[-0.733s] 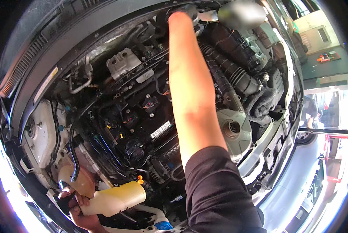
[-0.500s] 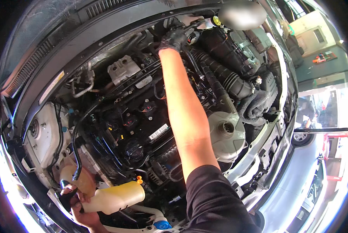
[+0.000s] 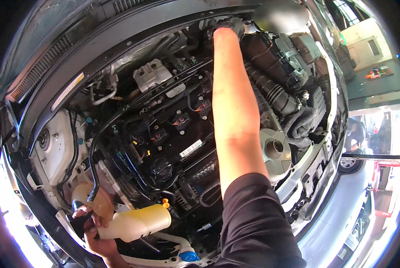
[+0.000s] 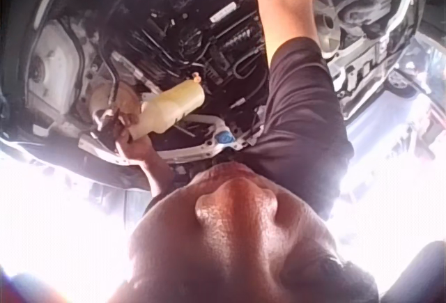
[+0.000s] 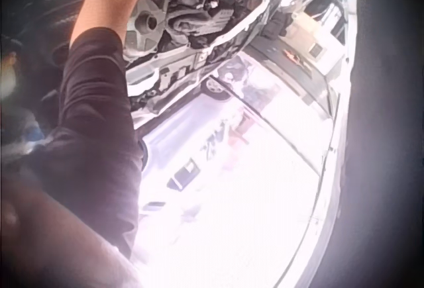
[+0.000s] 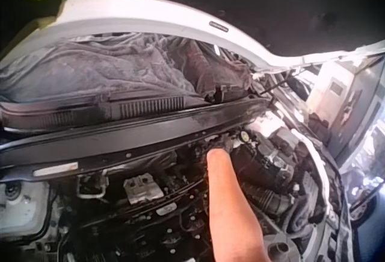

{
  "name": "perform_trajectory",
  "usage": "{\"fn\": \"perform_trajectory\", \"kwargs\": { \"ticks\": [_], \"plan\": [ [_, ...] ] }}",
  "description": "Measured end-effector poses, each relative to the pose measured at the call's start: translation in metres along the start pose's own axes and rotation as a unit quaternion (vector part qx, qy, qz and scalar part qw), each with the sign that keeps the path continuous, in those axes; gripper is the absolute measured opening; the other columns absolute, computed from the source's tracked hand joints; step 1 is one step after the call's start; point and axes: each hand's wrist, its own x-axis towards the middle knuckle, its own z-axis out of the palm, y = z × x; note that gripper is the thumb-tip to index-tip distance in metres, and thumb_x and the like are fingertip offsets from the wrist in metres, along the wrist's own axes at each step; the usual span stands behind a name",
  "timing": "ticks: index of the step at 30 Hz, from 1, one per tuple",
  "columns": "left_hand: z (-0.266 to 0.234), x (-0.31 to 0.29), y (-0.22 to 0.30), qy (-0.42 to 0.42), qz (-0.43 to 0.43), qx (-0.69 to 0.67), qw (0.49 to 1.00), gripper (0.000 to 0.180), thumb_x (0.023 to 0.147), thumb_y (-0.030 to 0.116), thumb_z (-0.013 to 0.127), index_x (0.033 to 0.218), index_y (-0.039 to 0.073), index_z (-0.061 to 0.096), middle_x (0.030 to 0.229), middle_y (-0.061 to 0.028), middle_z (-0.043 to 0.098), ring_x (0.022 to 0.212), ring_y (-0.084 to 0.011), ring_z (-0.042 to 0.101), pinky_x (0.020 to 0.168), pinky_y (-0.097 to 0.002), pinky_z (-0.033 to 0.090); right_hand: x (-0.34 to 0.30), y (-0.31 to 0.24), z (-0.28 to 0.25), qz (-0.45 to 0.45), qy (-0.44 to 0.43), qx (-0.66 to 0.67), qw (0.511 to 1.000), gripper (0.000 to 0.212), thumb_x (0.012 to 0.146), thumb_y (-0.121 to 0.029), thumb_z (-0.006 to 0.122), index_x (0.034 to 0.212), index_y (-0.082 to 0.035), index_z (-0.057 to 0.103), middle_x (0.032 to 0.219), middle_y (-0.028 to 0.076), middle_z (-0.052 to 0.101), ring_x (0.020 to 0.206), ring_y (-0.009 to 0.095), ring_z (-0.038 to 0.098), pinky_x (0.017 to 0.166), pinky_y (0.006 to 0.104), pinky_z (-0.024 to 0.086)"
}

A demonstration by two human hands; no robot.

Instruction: The person sprays a cleaning solution from a yellow bottle onto various components within the car's engine bay and wipes them with a cloth. The person systematically cleans the engine cover, hoses, and surrounding areas, moving the cloth and spray bottle between different sections of the engine compartment.

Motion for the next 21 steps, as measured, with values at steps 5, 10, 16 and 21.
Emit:
{"fn": "perform_trajectory", "kwargs": {
  "ticks": [5,10,16,21],
  "plan": [
    [-0.004,0.001,0.0,-0.008,-0.001,-0.005,1.0,0.027,0.083,0.015,0.048,0.103,-0.001,0.054,0.092,-0.0089,0.044,0.084,-0.0184,0.044,0.079,-0.0318,0.04,-0.044,0.037,-0.003,0.002,0.019,0.022,1.0,0.035,0.097,-0.039,0.056,0.114,-0.01,0.066,0.103,0.01,0.067,0.088,0.026,0.067,0.072,0.0418,0.054],
    [-0.011,0.0,-0.001,0.031,0.021,0.006,0.999,0.028,0.083,0.015,0.049,0.106,-0.001,0.053,0.093,-0.0087,0.044,0.084,-0.0179,0.043,0.079,-0.0312,0.04,-0.029,0.032,-0.004,0.021,0.026,0.041,0.999,0.035,0.097,-0.039,0.056,0.115,-0.01,0.065,0.103,0.009,0.067,0.088,0.025,0.066,0.071,0.0418,0.054],
    [-0.01,0.004,-0.003,0.033,0.023,-0.021,0.999,0.03,0.082,0.013,0.051,0.109,-0.001,0.052,0.094,-0.0088,0.044,0.085,-0.0177,0.043,0.078,-0.0316,0.041,-0.008,0.028,-0.003,0.046,0.045,0.042,0.997,0.036,0.098,-0.039,0.055,0.116,-0.01,0.064,0.104,0.009,0.067,0.088,0.024,0.066,0.071,0.0417,0.054],
    [0.003,0.002,0.002,0.041,0.051,0.011,0.998,0.028,0.084,0.011,0.051,0.109,0.0,0.053,0.104,-0.0099,0.05,0.085,-0.0178,0.045,0.078,-0.0326,0.042,-0.006,0.028,0.002,0.074,0.057,0.065,0.994,0.036,0.099,-0.039,0.054,0.118,-0.009,0.063,0.105,0.008,0.066,0.088,0.024,0.066,0.07,0.0416,0.054]
  ]
}}
